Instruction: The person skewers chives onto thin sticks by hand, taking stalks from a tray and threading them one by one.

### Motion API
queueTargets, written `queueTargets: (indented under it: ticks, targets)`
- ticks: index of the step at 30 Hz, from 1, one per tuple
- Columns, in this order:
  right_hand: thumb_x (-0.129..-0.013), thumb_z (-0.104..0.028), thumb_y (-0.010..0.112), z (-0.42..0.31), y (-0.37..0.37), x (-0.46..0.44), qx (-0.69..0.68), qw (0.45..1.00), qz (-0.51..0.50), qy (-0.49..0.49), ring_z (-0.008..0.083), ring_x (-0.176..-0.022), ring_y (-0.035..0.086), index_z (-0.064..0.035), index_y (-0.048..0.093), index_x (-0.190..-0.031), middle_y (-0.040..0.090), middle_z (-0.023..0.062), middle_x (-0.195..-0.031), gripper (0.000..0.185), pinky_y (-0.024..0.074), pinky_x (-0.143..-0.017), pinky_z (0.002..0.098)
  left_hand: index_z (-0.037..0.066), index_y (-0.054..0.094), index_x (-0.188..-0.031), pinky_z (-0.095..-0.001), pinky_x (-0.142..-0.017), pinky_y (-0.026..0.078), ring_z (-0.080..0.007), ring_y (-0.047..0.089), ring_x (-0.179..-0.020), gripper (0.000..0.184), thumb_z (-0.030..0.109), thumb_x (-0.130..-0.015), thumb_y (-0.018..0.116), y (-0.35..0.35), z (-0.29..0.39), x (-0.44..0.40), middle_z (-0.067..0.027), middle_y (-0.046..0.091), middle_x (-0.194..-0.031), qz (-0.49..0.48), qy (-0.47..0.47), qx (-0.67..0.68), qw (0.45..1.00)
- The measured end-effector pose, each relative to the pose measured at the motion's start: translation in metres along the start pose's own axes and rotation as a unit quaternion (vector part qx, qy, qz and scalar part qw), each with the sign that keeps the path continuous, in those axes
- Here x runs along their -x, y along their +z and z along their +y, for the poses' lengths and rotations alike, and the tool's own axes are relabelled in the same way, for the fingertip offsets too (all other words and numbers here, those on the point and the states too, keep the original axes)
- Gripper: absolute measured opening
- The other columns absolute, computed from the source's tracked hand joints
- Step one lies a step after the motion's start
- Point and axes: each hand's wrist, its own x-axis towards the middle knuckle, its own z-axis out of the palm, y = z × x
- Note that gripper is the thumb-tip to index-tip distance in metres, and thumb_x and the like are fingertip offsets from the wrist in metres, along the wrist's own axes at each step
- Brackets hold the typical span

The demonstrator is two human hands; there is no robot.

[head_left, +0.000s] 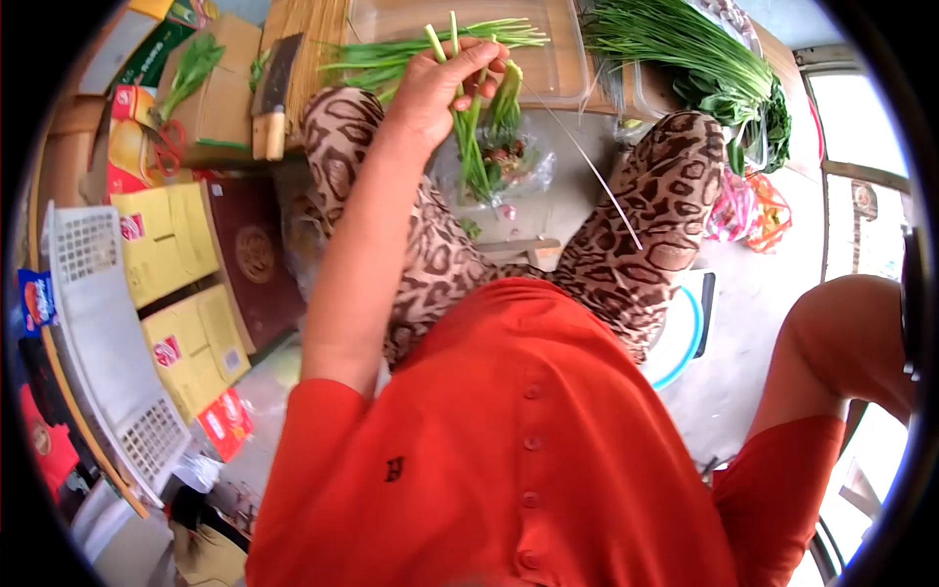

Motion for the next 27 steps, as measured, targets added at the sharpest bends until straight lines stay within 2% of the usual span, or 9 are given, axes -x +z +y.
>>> queueTargets:
  ticks: [4, 6, 10, 12, 15, 17, 18, 24, 27]
  targets:
    - [-0.09, -0.013, 0.057, -0.004, -0.01, -0.002, 0.023, 0.999, -0.042, 0.009, 0.0154, -0.082, 0.06, 0.0006, 0.06, -0.101, 0.064, 0.0084, -0.091, 0.018, 0.0481, -0.075, 0.0287, 0.007, 0.066, -0.093, -0.0174, -0.045, 0.027, -0.0044, 0.054, -0.063, 0.023, 0.029, -0.087, 0.064, 0.0, 0.005, 0.003, 0.0017, 0.06, -0.076, -0.009, -0.019, -0.024, 1.0]
    - [-0.09, -0.014, 0.057, -0.004, -0.01, 0.0, 0.035, 0.998, -0.05, 0.014, 0.0155, -0.082, 0.06, 0.0006, 0.06, -0.101, 0.064, 0.0085, -0.092, 0.018, 0.0482, -0.075, 0.0287, 0.008, 0.065, -0.091, -0.0174, -0.044, 0.027, -0.0037, 0.054, -0.063, 0.021, 0.029, -0.087, 0.064, 0.003, 0.004, 0.002, 0.0024, 0.059, -0.074, 0.02, -0.033, -0.033, 0.999]
    - [-0.09, -0.014, 0.057, -0.01, -0.01, -0.002, 0.068, 0.996, -0.056, 0.01, 0.0156, -0.083, 0.06, 0.0006, 0.06, -0.102, 0.064, 0.0087, -0.092, 0.019, 0.0482, -0.076, 0.0288, 0.008, 0.064, -0.09, -0.0174, -0.042, 0.026, -0.0048, 0.053, -0.059, 0.02, 0.028, -0.087, 0.063, 0.009, 0.007, 0.003, 0.0021, 0.06, -0.073, 0.044, -0.04, -0.033, 0.998]
    - [-0.09, -0.014, 0.057, -0.009, -0.008, -0.003, 0.07, 0.996, -0.054, 0.016, 0.0157, -0.084, 0.06, 0.0006, 0.059, -0.103, 0.064, 0.0088, -0.093, 0.019, 0.0482, -0.076, 0.0288, 0.008, 0.064, -0.09, -0.019, -0.042, 0.026, -0.0061, 0.052, -0.058, 0.02, 0.027, -0.087, 0.062, 0.007, 0.006, 0.0, 0.002, 0.059, -0.072, 0.023, -0.031, -0.024, 0.999]
    - [-0.091, -0.014, 0.057, 0.008, 0.004, -0.007, 0.042, 0.997, -0.048, 0.034, 0.0158, -0.084, 0.06, 0.0006, 0.059, -0.104, 0.064, 0.0089, -0.094, 0.02, 0.0482, -0.076, 0.0289, 0.009, 0.066, -0.091, -0.021, -0.057, 0.03, -0.0057, 0.051, -0.064, 0.022, 0.029, -0.087, 0.062, 0.006, 0.003, 0.004, 0.0032, 0.06, -0.074, 0.015, -0.033, -0.052, 0.998]
    - [-0.091, -0.014, 0.057, 0.022, 0.016, -0.01, 0.029, 0.997, -0.045, 0.053, 0.0159, -0.084, 0.06, 0.0006, 0.059, -0.104, 0.064, 0.009, -0.094, 0.02, 0.0483, -0.076, 0.0289, 0.005, 0.067, -0.092, -0.0194, -0.047, 0.03, -0.0054, 0.054, -0.063, 0.022, 0.026, -0.087, 0.063, 0.0, -0.006, -0.006, 0.0008, 0.064, -0.079, -0.028, 0.025, -0.011, 0.999]
    - [-0.091, -0.014, 0.057, 0.025, 0.021, -0.013, 0.033, 0.997, -0.051, 0.051, 0.0159, -0.085, 0.061, 0.0006, 0.059, -0.104, 0.064, 0.009, -0.094, 0.02, 0.0483, -0.076, 0.029, 0.005, 0.068, -0.092, -0.018, -0.043, 0.027, -0.0058, 0.056, -0.062, 0.02, 0.024, -0.089, 0.062, -0.003, -0.008, -0.006, -0.0007, 0.065, -0.08, -0.015, 0.003, -0.025, 1.0]
    - [-0.091, -0.015, 0.057, 0.072, 0.09, -0.005, 0.066, 0.987, -0.094, 0.116, 0.0161, -0.086, 0.061, 0.0006, 0.059, -0.106, 0.064, 0.0093, -0.095, 0.021, 0.0483, -0.077, 0.0291, 0.005, 0.067, -0.094, -0.0178, -0.045, 0.029, -0.0059, 0.055, -0.063, 0.02, 0.024, -0.088, 0.062, 0.003, -0.001, -0.001, -0.0003, 0.064, -0.08, -0.018, -0.005, -0.006, 1.0]
    - [-0.091, -0.015, 0.056, 0.103, 0.12, -0.002, 0.09, 0.978, -0.113, 0.151, 0.0162, -0.086, 0.061, 0.0006, 0.058, -0.107, 0.064, 0.0095, -0.096, 0.022, 0.0483, -0.077, 0.0292, 0.006, 0.065, -0.091, -0.0181, -0.043, 0.028, -0.0055, 0.054, -0.06, 0.019, 0.024, -0.088, 0.061, 0.005, 0.001, 0.001, -0.0005, 0.062, -0.073, 0.004, -0.031, -0.02, 0.999]
